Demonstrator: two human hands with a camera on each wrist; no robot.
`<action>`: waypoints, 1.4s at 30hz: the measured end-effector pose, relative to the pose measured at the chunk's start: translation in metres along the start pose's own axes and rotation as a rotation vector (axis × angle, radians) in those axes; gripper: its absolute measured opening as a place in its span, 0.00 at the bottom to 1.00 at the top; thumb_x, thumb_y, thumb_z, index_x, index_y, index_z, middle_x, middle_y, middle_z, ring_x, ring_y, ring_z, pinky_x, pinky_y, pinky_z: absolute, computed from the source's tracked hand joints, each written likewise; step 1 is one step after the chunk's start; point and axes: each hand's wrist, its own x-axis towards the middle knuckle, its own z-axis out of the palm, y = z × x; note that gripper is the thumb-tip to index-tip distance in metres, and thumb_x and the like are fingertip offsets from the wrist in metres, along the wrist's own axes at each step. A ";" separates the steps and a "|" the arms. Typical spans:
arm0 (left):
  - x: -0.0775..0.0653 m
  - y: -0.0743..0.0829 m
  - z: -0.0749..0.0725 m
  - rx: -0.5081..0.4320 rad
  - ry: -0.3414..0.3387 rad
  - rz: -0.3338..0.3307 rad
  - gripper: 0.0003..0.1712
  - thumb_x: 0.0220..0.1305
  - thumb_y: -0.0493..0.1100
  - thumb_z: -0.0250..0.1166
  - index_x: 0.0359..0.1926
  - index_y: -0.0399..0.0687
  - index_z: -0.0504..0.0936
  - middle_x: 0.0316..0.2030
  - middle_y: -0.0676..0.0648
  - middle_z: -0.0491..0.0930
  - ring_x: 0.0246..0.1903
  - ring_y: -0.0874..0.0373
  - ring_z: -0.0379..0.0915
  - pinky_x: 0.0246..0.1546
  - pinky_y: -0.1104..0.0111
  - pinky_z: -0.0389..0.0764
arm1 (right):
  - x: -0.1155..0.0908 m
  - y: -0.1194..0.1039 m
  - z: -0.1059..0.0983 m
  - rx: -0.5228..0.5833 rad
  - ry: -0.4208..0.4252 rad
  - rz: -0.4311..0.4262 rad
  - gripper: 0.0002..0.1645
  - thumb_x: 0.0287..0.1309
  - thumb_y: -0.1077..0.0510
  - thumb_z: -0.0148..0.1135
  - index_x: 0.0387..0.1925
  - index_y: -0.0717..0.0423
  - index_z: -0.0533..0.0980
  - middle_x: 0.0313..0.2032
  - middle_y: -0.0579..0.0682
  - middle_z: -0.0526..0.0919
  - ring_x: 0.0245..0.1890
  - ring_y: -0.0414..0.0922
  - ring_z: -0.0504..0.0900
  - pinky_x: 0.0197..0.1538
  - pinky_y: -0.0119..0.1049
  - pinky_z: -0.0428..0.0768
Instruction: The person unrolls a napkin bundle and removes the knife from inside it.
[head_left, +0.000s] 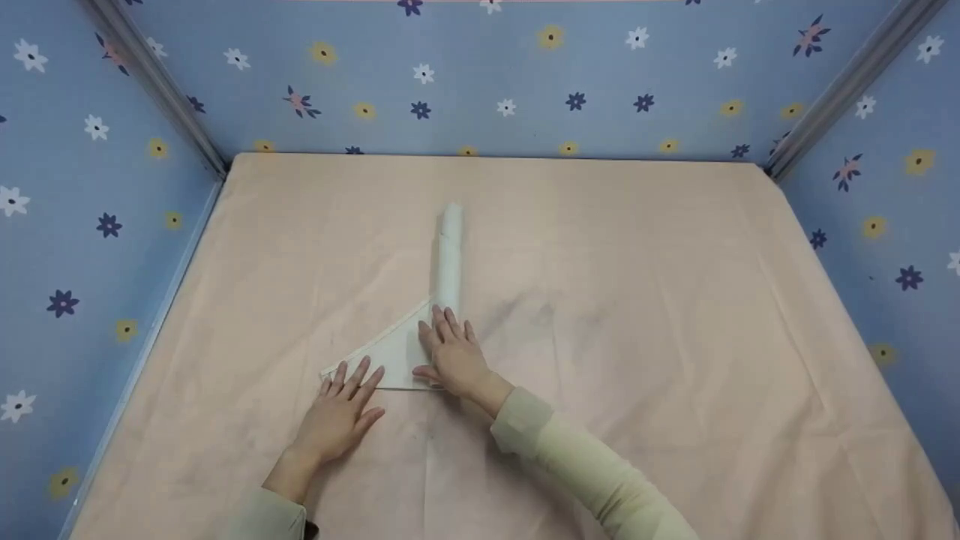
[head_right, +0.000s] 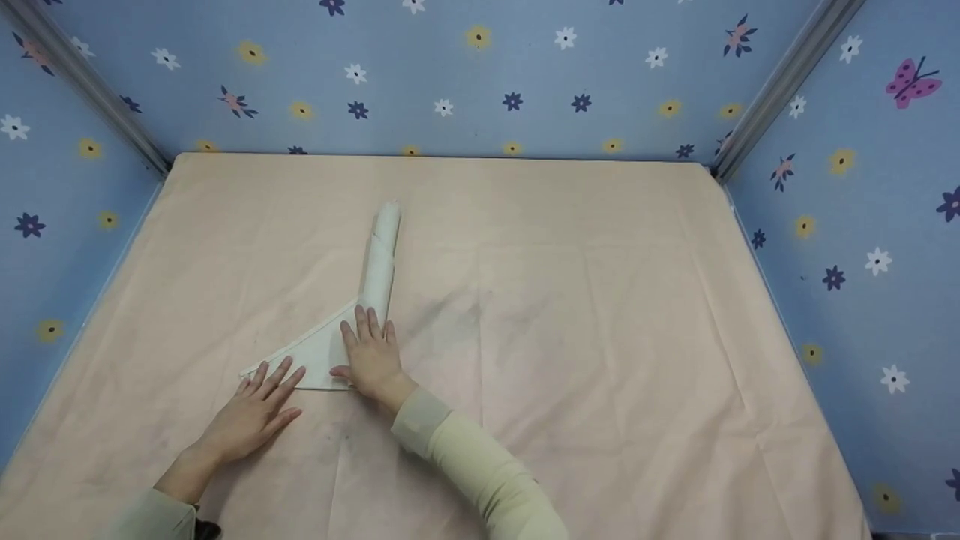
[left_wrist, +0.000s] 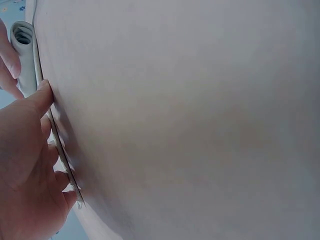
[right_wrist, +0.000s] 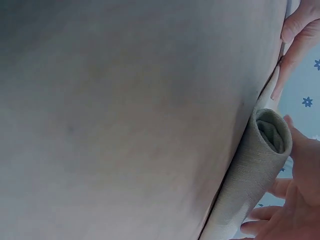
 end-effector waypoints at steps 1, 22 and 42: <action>0.000 0.000 0.000 -0.001 0.000 -0.002 0.33 0.63 0.54 0.51 0.66 0.49 0.56 0.65 0.41 0.50 0.63 0.36 0.40 0.59 0.44 0.46 | 0.000 -0.001 0.000 -0.002 0.002 0.007 0.46 0.54 0.33 0.46 0.67 0.53 0.51 0.67 0.59 0.42 0.66 0.54 0.42 0.62 0.52 0.52; 0.001 0.001 -0.002 0.014 0.039 0.020 0.33 0.62 0.52 0.54 0.64 0.46 0.60 0.64 0.39 0.53 0.62 0.35 0.43 0.57 0.43 0.49 | 0.005 -0.005 0.001 -0.066 -0.027 0.087 0.47 0.53 0.31 0.46 0.66 0.54 0.52 0.67 0.57 0.42 0.66 0.53 0.41 0.62 0.51 0.51; 0.001 0.000 0.001 0.037 -0.011 -0.014 0.34 0.62 0.55 0.52 0.66 0.49 0.57 0.66 0.42 0.50 0.63 0.37 0.40 0.59 0.46 0.46 | 0.000 0.005 -0.003 -0.018 -0.055 0.085 0.42 0.56 0.39 0.52 0.66 0.54 0.53 0.67 0.57 0.40 0.66 0.53 0.41 0.62 0.52 0.51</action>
